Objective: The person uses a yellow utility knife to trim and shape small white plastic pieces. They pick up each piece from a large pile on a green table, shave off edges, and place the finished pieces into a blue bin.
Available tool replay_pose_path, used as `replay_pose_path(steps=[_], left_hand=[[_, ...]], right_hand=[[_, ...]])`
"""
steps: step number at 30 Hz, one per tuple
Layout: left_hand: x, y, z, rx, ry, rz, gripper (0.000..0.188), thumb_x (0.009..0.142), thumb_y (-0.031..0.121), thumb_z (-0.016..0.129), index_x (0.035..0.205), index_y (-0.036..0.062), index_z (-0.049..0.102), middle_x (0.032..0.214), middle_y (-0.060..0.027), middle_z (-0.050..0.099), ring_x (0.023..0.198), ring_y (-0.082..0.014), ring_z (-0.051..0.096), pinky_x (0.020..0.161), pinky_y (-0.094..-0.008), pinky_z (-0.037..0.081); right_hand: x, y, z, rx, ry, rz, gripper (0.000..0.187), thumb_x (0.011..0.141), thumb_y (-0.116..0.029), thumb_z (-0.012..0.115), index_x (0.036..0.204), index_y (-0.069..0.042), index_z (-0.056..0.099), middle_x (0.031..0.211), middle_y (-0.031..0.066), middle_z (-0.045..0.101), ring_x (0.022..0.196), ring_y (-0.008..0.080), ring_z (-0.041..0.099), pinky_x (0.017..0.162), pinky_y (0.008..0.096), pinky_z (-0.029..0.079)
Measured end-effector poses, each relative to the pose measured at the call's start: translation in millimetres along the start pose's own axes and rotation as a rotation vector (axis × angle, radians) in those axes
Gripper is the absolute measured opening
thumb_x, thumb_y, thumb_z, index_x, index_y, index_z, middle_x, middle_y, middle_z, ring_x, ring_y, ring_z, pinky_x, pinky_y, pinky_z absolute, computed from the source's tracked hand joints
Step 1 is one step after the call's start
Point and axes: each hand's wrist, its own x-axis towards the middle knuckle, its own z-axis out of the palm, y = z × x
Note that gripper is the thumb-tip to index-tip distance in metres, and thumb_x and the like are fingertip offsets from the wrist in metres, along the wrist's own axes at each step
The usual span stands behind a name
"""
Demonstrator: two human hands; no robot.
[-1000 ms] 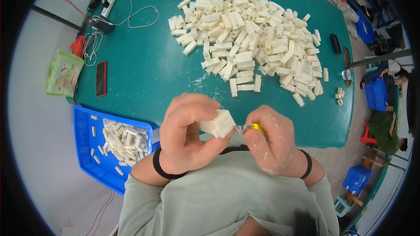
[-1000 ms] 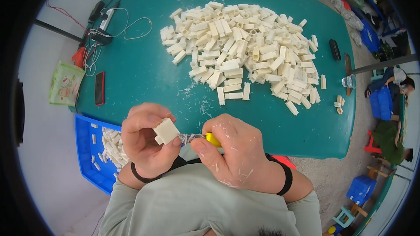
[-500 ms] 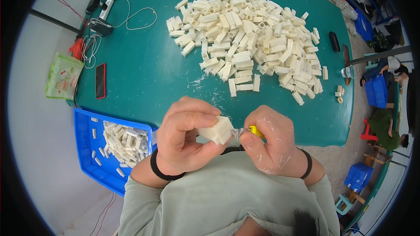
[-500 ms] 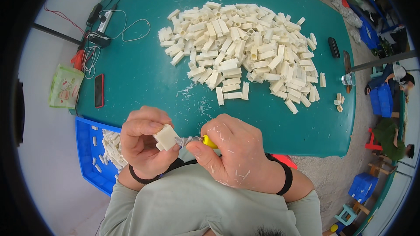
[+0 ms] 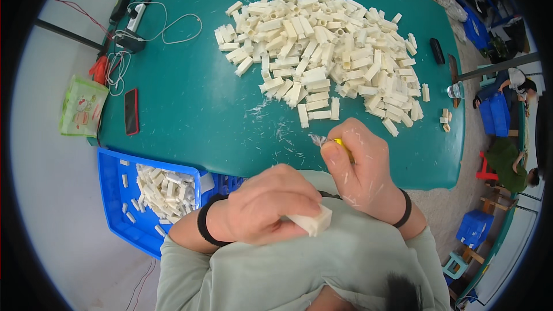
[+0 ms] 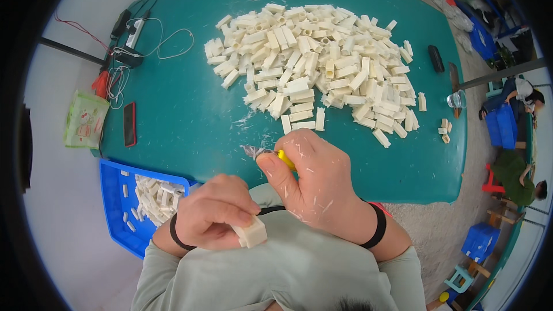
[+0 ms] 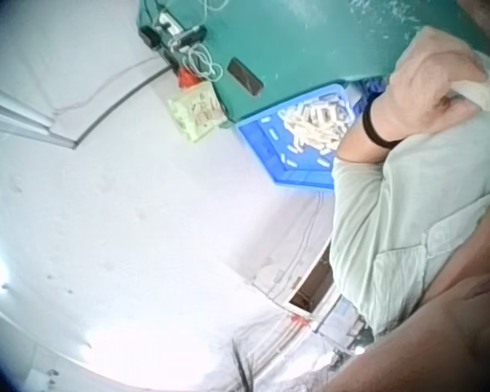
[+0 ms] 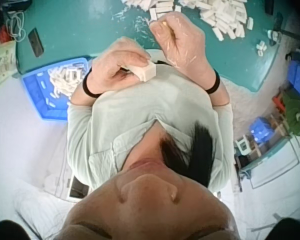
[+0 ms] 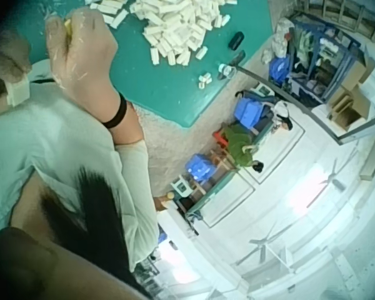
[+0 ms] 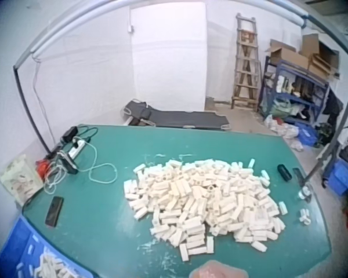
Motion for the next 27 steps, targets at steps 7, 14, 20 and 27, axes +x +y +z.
replay_pose_path(steps=[7, 14, 20, 27], left_hand=[[1.4, -12.3, -13.7, -0.193, 0.262, -0.273, 0.048, 0.076, 0.012, 0.072, 0.116, 0.0003, 0.049, 0.102, -0.0093, 0.053, 0.092, -0.0174, 0.053, 0.078, -0.0283, 0.043], [-3.3, -21.3, -14.3, -0.196, 0.264, -0.159, 0.046, 0.071, 0.005, 0.075, 0.108, 0.003, 0.047, 0.1, -0.0092, 0.051, 0.089, -0.0165, 0.052, 0.074, -0.0272, 0.042], [0.8, -10.1, -23.5, 0.005, 0.129, -0.232, 0.04, 0.074, 0.001, 0.071, 0.107, 0.0019, 0.047, 0.101, -0.0114, 0.054, 0.091, -0.0196, 0.054, 0.077, -0.0296, 0.044], [-2.9, -17.8, -12.4, -0.238, 0.198, -0.165, 0.038, 0.078, -0.001, 0.067, 0.108, 0.0018, 0.045, 0.102, -0.0128, 0.054, 0.092, -0.0207, 0.056, 0.077, -0.0309, 0.046]], right_hand=[[-3.8, -5.5, -6.5, 0.126, -0.137, 0.035, 0.019, 0.084, -0.016, 0.062, 0.078, 0.0, 0.054, 0.065, 0.0106, 0.051, 0.052, 0.0243, 0.048, 0.046, 0.0314, 0.037], [-2.3, -6.2, -3.7, 0.111, -0.179, -0.067, 0.022, 0.083, -0.021, 0.063, 0.076, -0.002, 0.054, 0.063, 0.0092, 0.051, 0.051, 0.0229, 0.048, 0.045, 0.0303, 0.037], [-3.5, -3.8, -2.3, 0.125, -0.165, -0.134, 0.023, 0.081, -0.023, 0.065, 0.075, -0.003, 0.054, 0.06, 0.0075, 0.05, 0.049, 0.0214, 0.047, 0.044, 0.0301, 0.036], [-4.7, -2.4, 1.1, 0.103, -0.117, -0.193, 0.024, 0.08, -0.024, 0.066, 0.075, -0.004, 0.053, 0.059, 0.0064, 0.048, 0.047, 0.0213, 0.045, 0.041, 0.0297, 0.034]])
